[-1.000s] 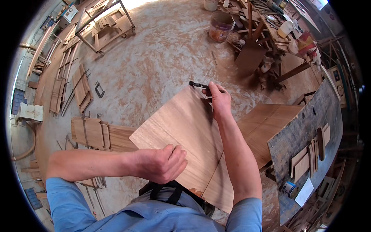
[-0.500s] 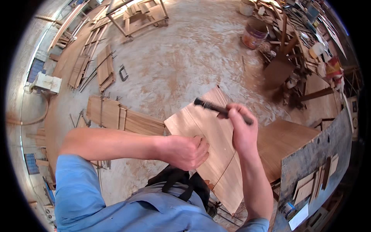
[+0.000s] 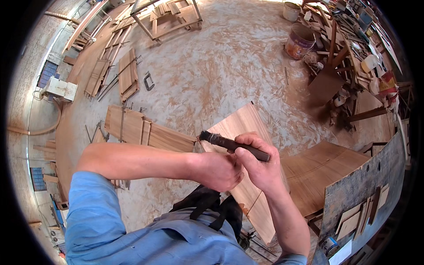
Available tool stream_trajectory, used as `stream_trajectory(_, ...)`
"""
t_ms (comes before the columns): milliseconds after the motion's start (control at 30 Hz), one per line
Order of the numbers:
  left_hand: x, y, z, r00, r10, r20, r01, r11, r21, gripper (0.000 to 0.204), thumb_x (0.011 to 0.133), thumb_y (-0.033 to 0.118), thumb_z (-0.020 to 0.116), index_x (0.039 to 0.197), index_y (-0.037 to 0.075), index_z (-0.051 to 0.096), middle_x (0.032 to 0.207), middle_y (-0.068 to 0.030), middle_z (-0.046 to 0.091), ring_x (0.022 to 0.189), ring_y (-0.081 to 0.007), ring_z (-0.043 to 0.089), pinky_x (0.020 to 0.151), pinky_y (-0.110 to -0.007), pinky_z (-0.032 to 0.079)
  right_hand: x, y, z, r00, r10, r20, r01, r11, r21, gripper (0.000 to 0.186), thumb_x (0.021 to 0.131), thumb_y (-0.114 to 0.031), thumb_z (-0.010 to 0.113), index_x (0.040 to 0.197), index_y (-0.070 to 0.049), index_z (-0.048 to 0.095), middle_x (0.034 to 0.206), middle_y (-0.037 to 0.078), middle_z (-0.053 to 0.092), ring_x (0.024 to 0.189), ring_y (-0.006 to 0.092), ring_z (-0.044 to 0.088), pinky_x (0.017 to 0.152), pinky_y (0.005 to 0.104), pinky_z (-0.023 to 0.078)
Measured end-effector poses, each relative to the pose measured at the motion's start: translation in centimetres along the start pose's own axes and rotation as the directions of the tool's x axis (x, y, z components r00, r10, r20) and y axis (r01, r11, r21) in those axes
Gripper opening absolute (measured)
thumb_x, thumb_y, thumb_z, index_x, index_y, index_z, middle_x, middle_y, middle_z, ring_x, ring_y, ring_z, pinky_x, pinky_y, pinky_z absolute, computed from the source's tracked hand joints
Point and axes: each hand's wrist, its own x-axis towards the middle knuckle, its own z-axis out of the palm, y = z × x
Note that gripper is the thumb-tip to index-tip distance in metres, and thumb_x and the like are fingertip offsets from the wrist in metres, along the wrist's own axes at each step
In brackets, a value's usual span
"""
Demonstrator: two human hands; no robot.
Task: The person uses an angle grinder to smooth the edges of wooden planks on a workbench. They then apply a liquid finish to the planks using a brush and place the finished pieces onto a wooden rack.
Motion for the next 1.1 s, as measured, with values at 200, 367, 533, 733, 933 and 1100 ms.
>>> stream_trajectory(200,0.3,-0.3,-0.4,1.000,-0.026,0.013,0.026,1.000,-0.017,0.020,0.076,0.023,0.058,0.072,0.004,0.063,0.069,-0.0107,0.062,0.064,-0.0228,0.060,0.056,-0.034,0.044,0.1,-1.6,-0.4,0.999,0.005,0.033,0.001,0.983,-0.184,0.021,0.083,-0.005,0.070,0.101,0.004,0.068,0.095,0.012,0.066,0.091,0.0179,0.063,0.081,0.0310,0.049)
stream_trajectory(367,-1.3,-0.3,-0.8,0.975,-0.132,0.177,0.193,0.897,-0.397,0.013,0.072,0.018,0.060,0.075,0.005,0.060,0.078,-0.0085,0.061,0.074,-0.0236,0.059,0.064,-0.034,0.047,-6.4,-6.1,-7.6,0.890,-0.201,-0.409,0.218,0.976,-0.004,0.020,0.091,-0.003,0.058,0.109,0.005,0.064,0.098,0.012,0.069,0.085,0.0107,0.062,0.074,0.0245,0.047)
stream_trajectory(533,-5.3,0.8,0.5,0.932,-0.302,0.198,0.349,0.894,-0.281,0.027,0.078,0.012,0.059,0.102,0.001,0.065,0.101,-0.0126,0.066,0.095,-0.0276,0.065,0.074,-0.038,0.054,-24.1,-11.0,-18.6,0.256,-0.419,-0.871,0.062,0.907,-0.418,0.020,0.098,-0.010,0.054,0.107,0.005,0.064,0.082,0.007,0.066,0.068,0.0088,0.055,0.064,0.0238,0.044)
stream_trajectory(733,-11.3,4.4,7.1,0.532,-0.531,0.660,0.781,0.608,-0.141,0.044,0.076,0.004,0.062,0.120,0.005,0.060,0.102,-0.0170,0.066,0.095,-0.0360,0.062,0.077,-0.046,0.049,-43.2,-11.3,-24.1,-0.275,-0.387,-0.880,-0.231,0.915,-0.330,0.017,0.099,-0.018,0.059,0.094,-0.002,0.060,0.070,0.002,0.059,0.060,0.0098,0.054,0.055,0.0256,0.046)
stream_trajectory(933,-14.1,7.7,11.9,0.268,-0.707,0.655,0.960,0.257,-0.116,0.027,0.071,0.008,0.065,0.097,0.002,0.068,0.079,-0.0248,0.065,0.080,-0.0454,0.063,0.071,-0.052,0.051,-52.6,-5.4,-28.1,-0.303,-0.237,-0.923,-0.272,0.950,-0.154,0.021,0.095,-0.024,0.064,0.090,-0.004,0.063,0.066,0.000,0.056,0.056,0.0089,0.051,0.051,0.0248,0.043)
stream_trajectory(1100,-14.3,10.2,10.5,-0.028,-0.731,0.682,0.996,0.041,0.085,0.023,0.068,0.012,0.067,0.085,-0.003,0.066,0.082,-0.0284,0.066,0.081,-0.0455,0.065,0.073,-0.052,0.052,-54.2,-0.1,-32.0,-0.346,-0.028,-0.938,-0.218,0.975,0.052,0.024,0.094,-0.029,0.065,0.086,-0.007,0.065,0.064,-0.001,0.055,0.055,0.0079,0.050,0.049,0.0258,0.041)
